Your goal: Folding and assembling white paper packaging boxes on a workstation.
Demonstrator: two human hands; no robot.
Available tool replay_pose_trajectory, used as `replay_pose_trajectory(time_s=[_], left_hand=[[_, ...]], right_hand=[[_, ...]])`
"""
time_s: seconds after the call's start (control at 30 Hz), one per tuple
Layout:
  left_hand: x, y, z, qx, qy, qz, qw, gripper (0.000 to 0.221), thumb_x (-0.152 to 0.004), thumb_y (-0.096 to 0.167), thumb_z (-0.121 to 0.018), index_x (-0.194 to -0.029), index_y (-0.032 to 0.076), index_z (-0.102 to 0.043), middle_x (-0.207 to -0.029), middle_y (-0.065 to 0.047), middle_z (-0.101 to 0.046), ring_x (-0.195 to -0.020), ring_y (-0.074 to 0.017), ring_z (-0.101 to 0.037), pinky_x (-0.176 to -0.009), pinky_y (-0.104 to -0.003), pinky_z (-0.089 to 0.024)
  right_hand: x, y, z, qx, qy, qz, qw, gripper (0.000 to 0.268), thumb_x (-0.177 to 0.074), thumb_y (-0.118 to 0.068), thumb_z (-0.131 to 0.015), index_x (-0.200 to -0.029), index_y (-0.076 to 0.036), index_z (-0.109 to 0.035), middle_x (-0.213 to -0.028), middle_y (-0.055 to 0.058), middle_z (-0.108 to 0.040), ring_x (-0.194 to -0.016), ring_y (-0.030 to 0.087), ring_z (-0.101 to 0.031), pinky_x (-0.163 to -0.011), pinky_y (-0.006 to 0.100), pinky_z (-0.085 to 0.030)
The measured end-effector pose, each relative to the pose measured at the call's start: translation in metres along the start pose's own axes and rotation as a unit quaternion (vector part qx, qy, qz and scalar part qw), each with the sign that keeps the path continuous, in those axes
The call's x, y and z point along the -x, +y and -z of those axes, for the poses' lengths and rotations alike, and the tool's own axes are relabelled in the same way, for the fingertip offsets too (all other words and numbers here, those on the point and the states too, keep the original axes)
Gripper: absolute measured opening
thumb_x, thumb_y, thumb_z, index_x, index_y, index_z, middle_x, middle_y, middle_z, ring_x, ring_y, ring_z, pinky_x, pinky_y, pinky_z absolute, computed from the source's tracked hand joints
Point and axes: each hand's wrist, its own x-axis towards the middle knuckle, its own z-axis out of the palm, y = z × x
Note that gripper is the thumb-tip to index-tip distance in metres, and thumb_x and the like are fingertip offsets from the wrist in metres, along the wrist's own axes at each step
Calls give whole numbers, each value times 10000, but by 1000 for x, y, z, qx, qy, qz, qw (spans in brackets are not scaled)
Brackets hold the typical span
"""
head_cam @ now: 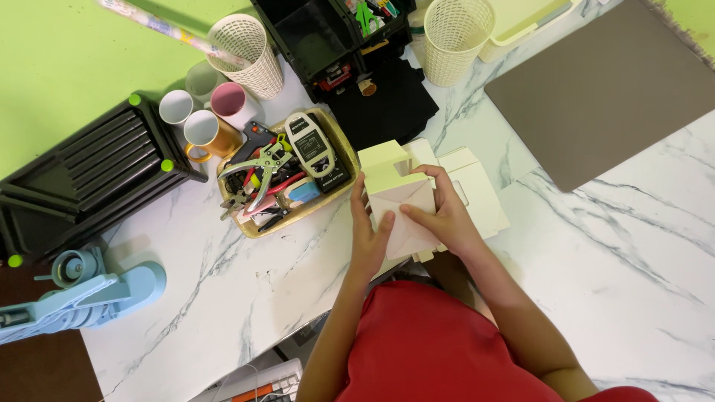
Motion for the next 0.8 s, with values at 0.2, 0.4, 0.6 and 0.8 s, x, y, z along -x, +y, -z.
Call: replay_pose_trajectory(time_s=[0.2, 0.4, 0.6, 0.8], left_hand=[[-2, 1, 1, 24, -17, 7, 1000, 879, -996, 339, -651, -1657, 90, -127, -1632, -195, -307, -1502, -321, -368, -1229, -454, -342], [-2, 9, -8, -48, -19, 6, 999, 913, -1002, 342, -655, -1655, 78, -75, -1654, -219, -205, -1486, -343, -378, -1218, -448, -359], [-3, 12, -9, -38, -47, 44, 997, 964, -983, 352, -671, -1649, 68, -36, -1638, -228, -262, -1480, -341, -396, -1206, -455, -373], [-1, -15, 3, 56, -111, 22, 992, 1044, -1015, 564, -603, -1652, 138, 105, -1649, -213, -280, -1519, -326, -368, -1242, -434, -320]], right_hand=[[-1, 4, 9, -42, -40, -29, 998, 505, -976, -70, -645, -1428, -116, -424, -1120, 93, -695, -1023, 152, -655, -859, 318, -554], [3, 16, 2, 121, 14, 108, 987, 418, -1105, -157, -554, -1489, -112, -395, -1271, 144, -606, -1164, 212, -577, -988, 315, -490], [-1, 2, -5, 228, 67, 59, 970, 452, -1063, -238, -519, -1477, -138, -365, -1009, 183, -727, -912, 259, -723, -837, 335, -538], [-2, -5, -2, 289, 63, 13, 955, 524, -957, -248, -668, -1416, -152, -434, -965, 144, -721, -890, 284, -740, -793, 378, -566]])
